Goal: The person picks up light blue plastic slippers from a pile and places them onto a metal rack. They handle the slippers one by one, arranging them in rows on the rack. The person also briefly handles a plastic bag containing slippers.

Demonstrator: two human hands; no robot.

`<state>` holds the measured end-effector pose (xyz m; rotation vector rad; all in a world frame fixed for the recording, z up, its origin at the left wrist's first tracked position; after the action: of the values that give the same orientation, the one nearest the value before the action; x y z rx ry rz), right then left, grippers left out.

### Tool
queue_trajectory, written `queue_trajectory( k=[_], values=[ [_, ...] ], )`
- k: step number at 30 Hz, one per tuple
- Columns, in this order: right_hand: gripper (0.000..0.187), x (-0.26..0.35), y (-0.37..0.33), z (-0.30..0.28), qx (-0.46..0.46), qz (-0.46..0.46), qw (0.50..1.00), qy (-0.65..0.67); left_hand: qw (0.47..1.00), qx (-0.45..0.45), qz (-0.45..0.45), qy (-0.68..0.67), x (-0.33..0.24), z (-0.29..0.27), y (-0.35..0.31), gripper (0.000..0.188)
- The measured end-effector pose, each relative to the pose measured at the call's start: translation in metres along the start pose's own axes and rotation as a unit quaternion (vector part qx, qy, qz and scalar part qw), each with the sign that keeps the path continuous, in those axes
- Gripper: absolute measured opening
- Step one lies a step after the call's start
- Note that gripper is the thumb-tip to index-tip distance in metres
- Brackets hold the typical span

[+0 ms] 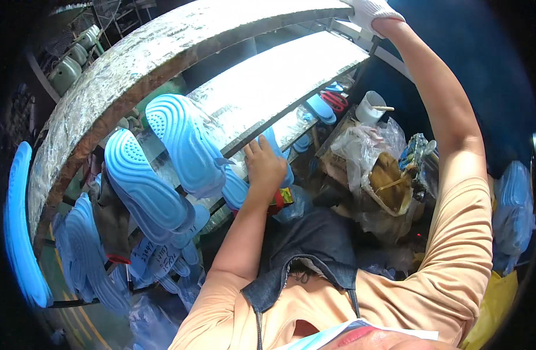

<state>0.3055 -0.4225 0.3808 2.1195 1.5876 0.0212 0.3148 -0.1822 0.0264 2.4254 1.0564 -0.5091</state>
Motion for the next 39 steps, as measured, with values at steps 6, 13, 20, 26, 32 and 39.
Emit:
queue_trajectory(
  k=[6, 13, 20, 26, 32, 39],
  values=[
    [0.035, -0.009, -0.006, 0.001, -0.069, -0.063, 0.996, 0.005, 0.999, 0.035, -0.01, -0.002, -0.001, -0.003, 0.0, 0.069],
    [0.026, 0.005, -0.009, 0.009, -0.009, -0.001, 0.991, -0.132, 0.999, 0.011, 0.016, 0.034, 0.006, -0.004, -0.004, 0.069],
    [0.024, 0.004, -0.022, -0.01, -0.019, 0.026, 0.981, -0.192, 0.999, -0.041, 0.03, -0.02, 0.0, -0.022, -0.008, 0.062],
    [0.036, 0.023, -0.08, -0.073, 0.021, 0.058, 0.991, -0.123, 0.95, 0.059, 0.022, -0.305, -0.03, -0.047, -0.032, 0.057],
    [0.053, -0.008, -0.196, -0.123, 0.111, 0.064, 0.988, -0.087, 0.368, 0.428, 0.035, -0.824, -0.2, -0.05, -0.129, 0.071],
    [0.057, -0.082, -0.325, -0.114, 0.242, 0.141, 0.959, -0.036, 0.117, 0.547, -0.088, -0.825, -0.324, 0.001, -0.204, 0.065]
  ],
)
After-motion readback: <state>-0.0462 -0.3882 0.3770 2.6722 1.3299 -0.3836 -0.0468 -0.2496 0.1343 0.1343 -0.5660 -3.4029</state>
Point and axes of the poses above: each hand's wrist, its own y-axis towards the middle knuckle, its own z-axis out of the palm, x = y × z, the point moved 10 cm from there along y, towards the middle knuckle, and after that the axes turned 5 degrees about x, right-handed, at the moved point
